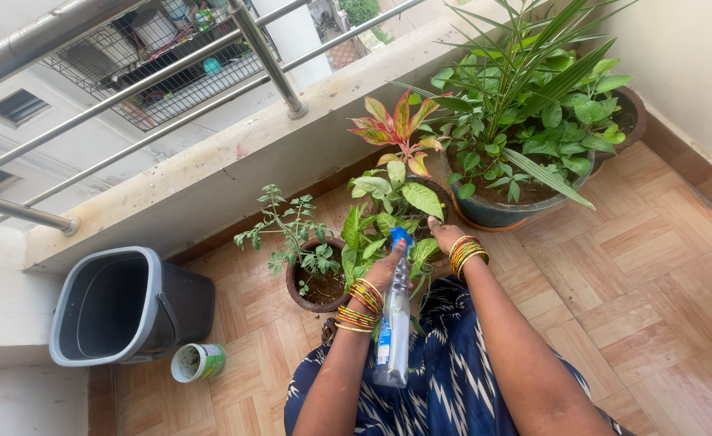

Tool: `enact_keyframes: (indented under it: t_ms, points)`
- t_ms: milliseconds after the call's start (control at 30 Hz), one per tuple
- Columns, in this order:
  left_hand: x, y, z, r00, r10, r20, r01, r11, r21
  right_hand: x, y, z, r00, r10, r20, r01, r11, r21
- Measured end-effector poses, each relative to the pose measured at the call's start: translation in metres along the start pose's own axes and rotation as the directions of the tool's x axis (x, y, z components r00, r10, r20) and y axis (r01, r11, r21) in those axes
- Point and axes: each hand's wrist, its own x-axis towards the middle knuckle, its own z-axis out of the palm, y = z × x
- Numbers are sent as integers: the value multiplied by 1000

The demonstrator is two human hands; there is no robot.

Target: The person sprays water on the leaves of various potted plants using a spray bottle and touches the leaves by hand.

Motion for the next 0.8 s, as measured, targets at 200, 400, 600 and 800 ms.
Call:
enact_keyframes:
  t_ms: [200,400,600,800]
  points:
    - [-17,-2,9,993,-53,101,50,998,36,16,9,-7,999,-32,30,34,998,-51]
    - [-21,-2,28,997,-57,48,58,998,-28,25,18,-8,988,-148,48,153,979,-137]
    - [-49,15,43,991,-12,133,26,995,-100,35,19,-13,992,-94,80,103,988,-118]
    - [-32,-4,49,998,-33,59,37,997,-62,66,36,-7,977,-208,42,212,942,-259]
